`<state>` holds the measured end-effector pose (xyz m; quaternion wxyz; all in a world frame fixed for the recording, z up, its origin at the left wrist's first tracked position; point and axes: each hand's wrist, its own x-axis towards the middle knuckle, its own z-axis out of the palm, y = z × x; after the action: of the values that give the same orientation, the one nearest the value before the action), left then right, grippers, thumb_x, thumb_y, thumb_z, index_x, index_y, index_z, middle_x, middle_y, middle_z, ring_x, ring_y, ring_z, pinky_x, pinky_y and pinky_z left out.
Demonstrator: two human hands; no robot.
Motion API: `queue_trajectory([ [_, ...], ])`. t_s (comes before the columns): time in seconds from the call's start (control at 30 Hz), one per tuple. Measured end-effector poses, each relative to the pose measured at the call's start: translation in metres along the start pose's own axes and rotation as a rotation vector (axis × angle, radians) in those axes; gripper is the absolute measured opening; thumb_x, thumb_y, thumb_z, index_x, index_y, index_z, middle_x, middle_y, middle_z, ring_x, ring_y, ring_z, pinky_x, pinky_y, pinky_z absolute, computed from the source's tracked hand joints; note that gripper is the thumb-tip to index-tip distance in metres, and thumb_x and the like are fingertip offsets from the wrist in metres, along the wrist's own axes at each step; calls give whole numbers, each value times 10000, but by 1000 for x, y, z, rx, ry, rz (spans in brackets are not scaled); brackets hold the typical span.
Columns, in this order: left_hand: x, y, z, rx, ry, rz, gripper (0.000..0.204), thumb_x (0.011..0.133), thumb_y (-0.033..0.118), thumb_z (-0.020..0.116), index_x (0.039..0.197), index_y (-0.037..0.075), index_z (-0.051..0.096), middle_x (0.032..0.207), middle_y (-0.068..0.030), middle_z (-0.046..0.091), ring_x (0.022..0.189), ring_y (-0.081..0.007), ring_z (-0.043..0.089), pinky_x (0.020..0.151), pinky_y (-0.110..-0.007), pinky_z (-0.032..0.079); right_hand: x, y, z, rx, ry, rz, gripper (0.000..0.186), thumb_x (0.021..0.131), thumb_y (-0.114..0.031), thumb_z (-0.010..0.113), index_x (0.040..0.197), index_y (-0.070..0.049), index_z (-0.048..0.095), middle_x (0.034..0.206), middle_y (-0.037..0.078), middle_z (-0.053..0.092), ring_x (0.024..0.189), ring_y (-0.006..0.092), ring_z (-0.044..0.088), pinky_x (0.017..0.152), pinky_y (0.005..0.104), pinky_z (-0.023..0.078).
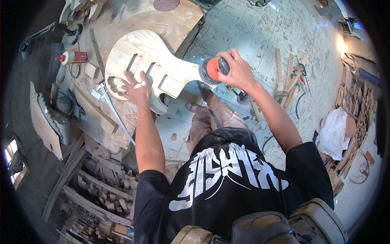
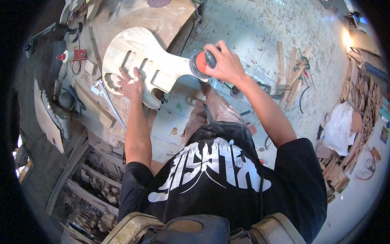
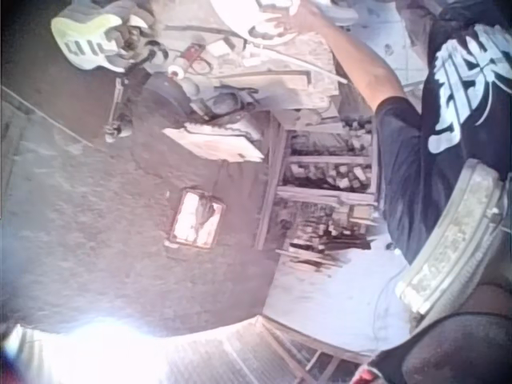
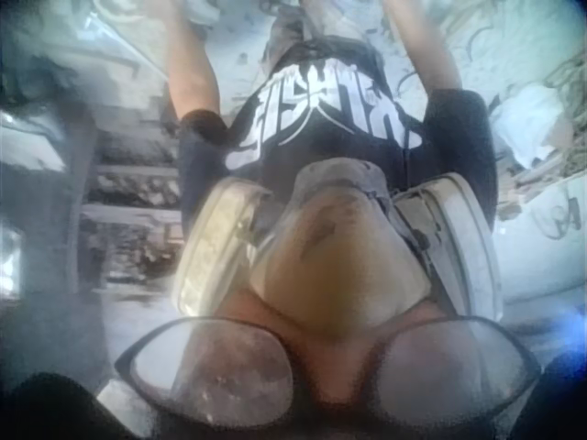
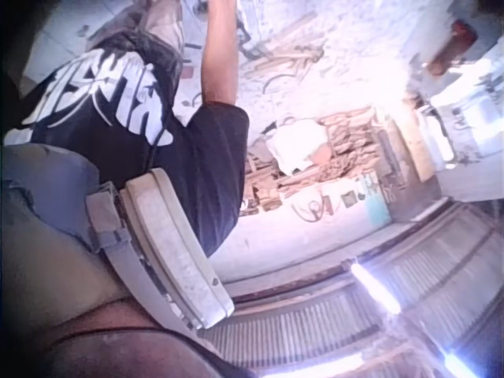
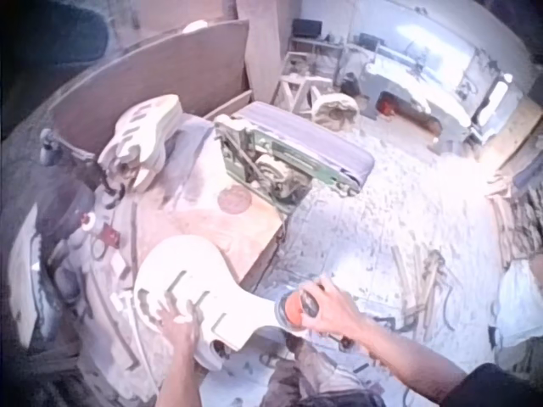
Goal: The person uses a power sander to smooth the surface and edges of a wooden guitar body. They guide the tool across the face of the wood with one hand while stabilizing the piece with the other.
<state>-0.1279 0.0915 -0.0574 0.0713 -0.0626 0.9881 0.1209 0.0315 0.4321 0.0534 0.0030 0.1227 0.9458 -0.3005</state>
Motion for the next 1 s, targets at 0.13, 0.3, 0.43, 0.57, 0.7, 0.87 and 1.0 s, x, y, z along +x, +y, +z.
queue_trajectory([
  [0.13, 2, 0, -2, -5, -21, -12, 890, 1041, 692, 425, 1720, 158, 212, 1713, -299, 277, 1564, -514, 293, 1264, -628, 213, 9, 5, -4, -17, -4, -25, 574, 778, -299, 774, 1318, -187, 617, 1203, 167, 561, 934, 439, 705, 818, 520, 608],
  [0.3, 0, 1, -2, 9, -28, -1, 894, 1042, 696, 421, 1722, 158, 201, 1721, -294, 261, 1567, -512, 288, 1270, -628, 205, -65, 16, 1, 22, -59, -45, 574, 770, -279, 795, 1309, -190, 619, 1195, 157, 555, 930, 438, 706, 760, 521, 609],
  [0.43, 4, -2, -4, -5, -47, -4, 897, 1039, 703, 422, 1721, 160, 208, 1723, -293, 255, 1573, -509, 276, 1281, -627, 185, -99, 30, -10, -3, -124, -61, 578, 748, -219, 826, 1290, -164, 635, 1177, 162, 557, 936, 419, 702, 802, 496, 603],
  [0.57, 8, -6, -7, -28, -59, -3, 891, 1037, 694, 446, 1719, 166, 222, 1726, -294, 247, 1577, -513, 265, 1286, -625, 171, -94, 39, -32, 35, -94, 119, 581, 740, -230, 817, 1293, -200, 640, 1190, 123, 570, 945, 406, 711, 824, 504, 597],
  [0.7, 4, -6, -10, -93, -5, -21, 854, 1036, 665, 490, 1697, 165, 285, 1720, -282, 251, 1579, -479, 252, 1279, -612, 199, -79, 37, -47, 14, -77, 82, 579, 740, -245, 806, 1290, -196, 633, 1194, 123, 568, 952, 416, 704, 825, 509, 593],
  [0.87, 27, -31, -10, -29, 249, -129, 783, 1059, 603, 481, 1678, 149, 331, 1748, -250, 155, 1604, -435, 170, 1279, -573, 228, -38, 21, -45, 19, -161, 61, 577, 737, -251, 791, 1291, -199, 638, 1191, 137, 565, 955, 422, 697, 832, 509, 587],
  [1.0, 28, -27, -1, -101, 190, -245, 757, 1059, 604, 475, 1581, 57, 517, 1776, -228, 111, 1633, -427, 122, 1303, -539, 210, -9, 17, -34, -14, -256, -17, 572, 734, -256, 787, 1283, -189, 639, 1183, 147, 563, 955, 422, 696, 831, 507, 588],
])
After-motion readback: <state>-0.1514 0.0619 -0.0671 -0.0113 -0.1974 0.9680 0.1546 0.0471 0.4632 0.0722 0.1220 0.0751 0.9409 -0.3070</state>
